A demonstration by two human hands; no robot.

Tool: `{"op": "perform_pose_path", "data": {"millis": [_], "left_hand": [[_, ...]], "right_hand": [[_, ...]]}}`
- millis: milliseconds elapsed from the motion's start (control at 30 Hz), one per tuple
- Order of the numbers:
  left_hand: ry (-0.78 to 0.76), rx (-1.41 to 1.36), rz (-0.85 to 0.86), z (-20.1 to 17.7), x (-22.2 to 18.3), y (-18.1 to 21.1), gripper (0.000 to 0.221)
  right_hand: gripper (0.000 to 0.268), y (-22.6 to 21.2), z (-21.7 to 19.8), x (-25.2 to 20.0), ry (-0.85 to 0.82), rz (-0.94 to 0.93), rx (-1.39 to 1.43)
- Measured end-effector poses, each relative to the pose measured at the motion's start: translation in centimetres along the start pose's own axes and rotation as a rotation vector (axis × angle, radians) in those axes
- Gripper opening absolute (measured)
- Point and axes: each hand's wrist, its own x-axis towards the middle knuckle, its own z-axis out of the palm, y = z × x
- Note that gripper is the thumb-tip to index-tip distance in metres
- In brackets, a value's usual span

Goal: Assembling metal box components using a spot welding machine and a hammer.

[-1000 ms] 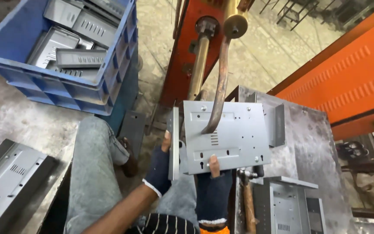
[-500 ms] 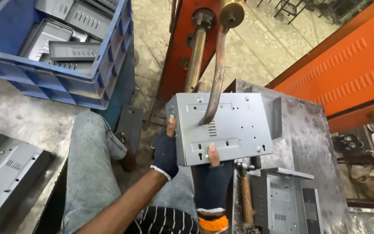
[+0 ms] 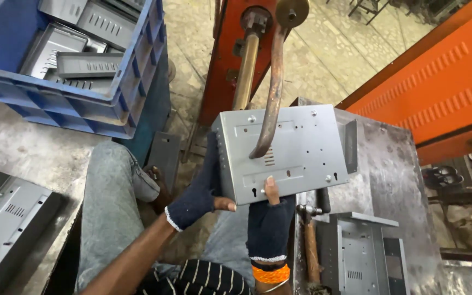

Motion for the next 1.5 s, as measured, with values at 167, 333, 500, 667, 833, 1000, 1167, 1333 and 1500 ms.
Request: {"op": "perform_pose_path", "data": {"millis": [167, 333, 500, 667, 833, 1000, 1167, 1333, 1500], "left_hand": [[-0.055, 0.045, 0.017, -0.7, 2.5, -0.9, 0.160], [-0.084, 0.030, 0.013, -0.6, 4.0, -0.4, 0.161], [-0.073, 0.022, 0.041, -0.7, 4.9, -1.0, 0.161], [-0.080, -0.030, 0.031, -1.0, 6.1, 0.3, 0.160], [-0.077, -0.040, -0.044, -1.4, 7.4, -0.1, 0.157], [-0.082, -0.030, -0.006, -2.2, 7.9, -1.6, 0.155], [-0.065, -0.058, -0.026, -1.8, 7.6, -1.1, 0.153], [-0.113, -0.083, 0.006, -2.4, 7.8, -2.0, 0.150], [-0.115, -0.078, -0.018, -2.4, 7.8, -1.2, 0.149]], "right_hand": [[0.058, 0.3, -0.6, 2.0, 0.003, 0.031, 0.053], [0.056, -0.1, -0.2, 2.9, -0.021, 0.011, 0.024], [0.056, 0.0, 0.2, 3.9, -0.045, 0.013, 0.053], [0.057, 0.4, 1.0, 5.0, -0.097, -0.029, 0.084], [0.056, 0.0, 2.5, 5.8, -0.141, -0.041, 0.101], [0.036, 1.5, -0.4, 6.6, -0.170, -0.130, -0.346], [0.027, 5.9, -7.1, 8.3, -0.257, -0.132, -0.367], [0.036, 0.9, 1.0, 5.6, -0.044, 0.079, 0.041], [0.036, 3.6, -2.7, 8.0, -0.128, 0.044, 0.062]]}}
